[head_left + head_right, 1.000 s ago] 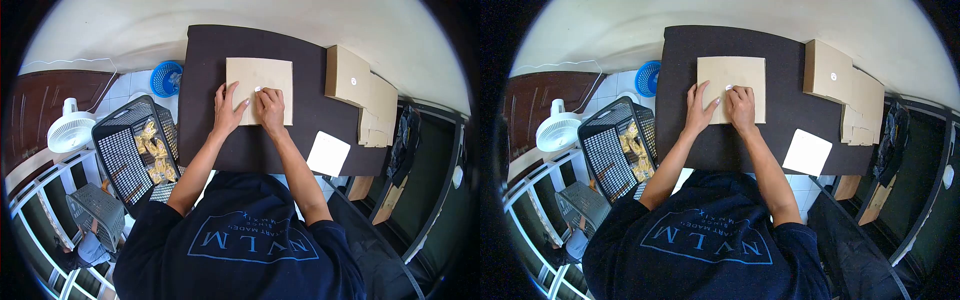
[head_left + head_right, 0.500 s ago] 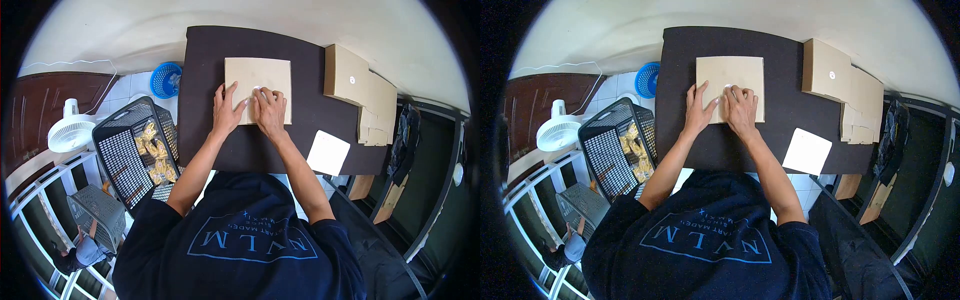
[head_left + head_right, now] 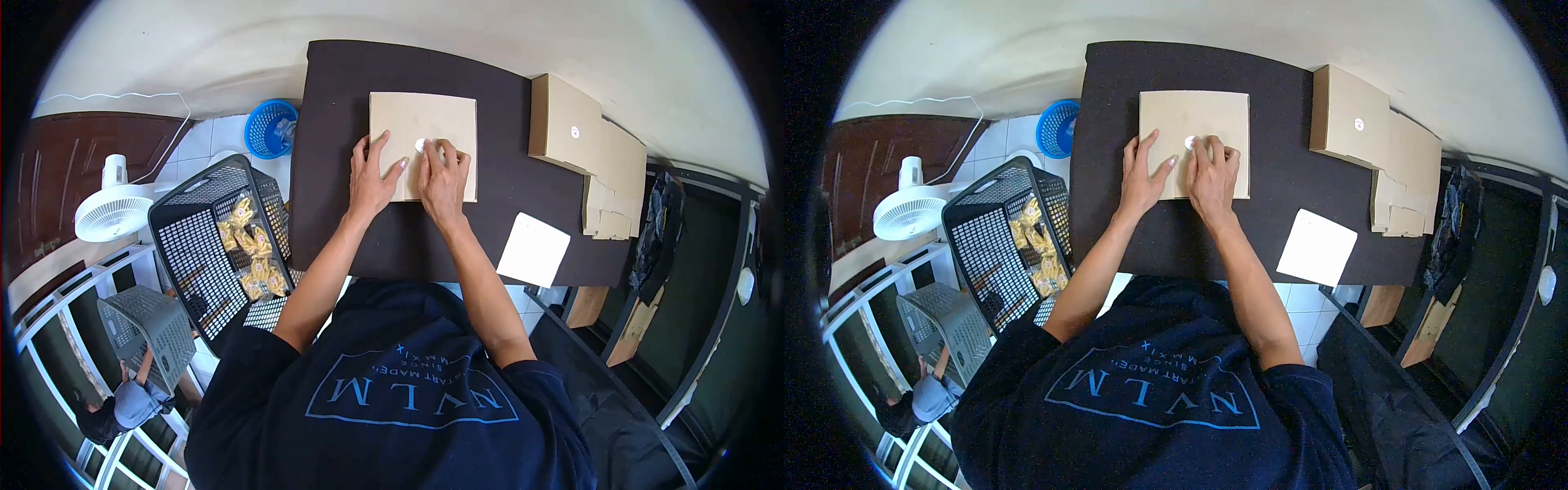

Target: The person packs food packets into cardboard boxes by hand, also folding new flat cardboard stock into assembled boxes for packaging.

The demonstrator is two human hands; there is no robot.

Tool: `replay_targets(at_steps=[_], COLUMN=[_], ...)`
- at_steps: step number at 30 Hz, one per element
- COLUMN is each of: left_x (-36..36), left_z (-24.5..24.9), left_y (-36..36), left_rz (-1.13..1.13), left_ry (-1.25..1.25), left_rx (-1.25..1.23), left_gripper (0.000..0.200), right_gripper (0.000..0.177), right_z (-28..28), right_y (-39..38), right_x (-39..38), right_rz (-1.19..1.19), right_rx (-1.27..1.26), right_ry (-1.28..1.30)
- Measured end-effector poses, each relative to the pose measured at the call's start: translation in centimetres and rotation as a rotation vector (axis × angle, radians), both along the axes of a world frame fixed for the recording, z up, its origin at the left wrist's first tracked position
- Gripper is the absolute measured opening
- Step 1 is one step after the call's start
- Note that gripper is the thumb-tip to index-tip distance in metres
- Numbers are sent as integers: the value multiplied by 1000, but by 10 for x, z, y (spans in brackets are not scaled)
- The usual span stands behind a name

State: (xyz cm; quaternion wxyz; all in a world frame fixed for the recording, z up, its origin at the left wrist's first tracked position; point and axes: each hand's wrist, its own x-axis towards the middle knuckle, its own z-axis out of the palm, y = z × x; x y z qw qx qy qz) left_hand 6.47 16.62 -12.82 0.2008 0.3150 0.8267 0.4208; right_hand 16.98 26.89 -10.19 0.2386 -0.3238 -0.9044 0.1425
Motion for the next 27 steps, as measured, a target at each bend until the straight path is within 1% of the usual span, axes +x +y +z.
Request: replay_targets(at_steps=[5, 8, 13, 14, 16, 20, 26, 27], left_x=[-1, -1, 0, 0, 1, 0, -1, -1], left_z=[-3, -4, -2, -1, 1, 1, 3, 2], left_y=[-1, 0, -1, -1, -1, 0, 0, 0], left_rz=[-9, -17, -19, -12, -5, 5, 2, -6], left_ry=[7, 4, -2, -2, -7, -13, -27, -35], left_rx=[22, 24, 19, 16, 11, -3, -14, -8], left_gripper=[64, 63, 62, 62, 62, 62, 62, 62], right_gripper=[28, 30, 33, 33, 34, 34, 35, 35], right_z=[1, 9, 13, 12, 7, 4, -2, 7], right_y=[-8, -18, -21, -20, -19, -12, 3, 1], right_x=[-8, -7, 0, 3, 11, 23, 19, 12], right_rz=[-28, -76, -4, -8, 72, 78, 5, -27], right_rx=[-5, 19, 19, 24, 23, 31, -18, -11], right_ry=[-26, -97, -182, -183, -152, -143, -98, -138])
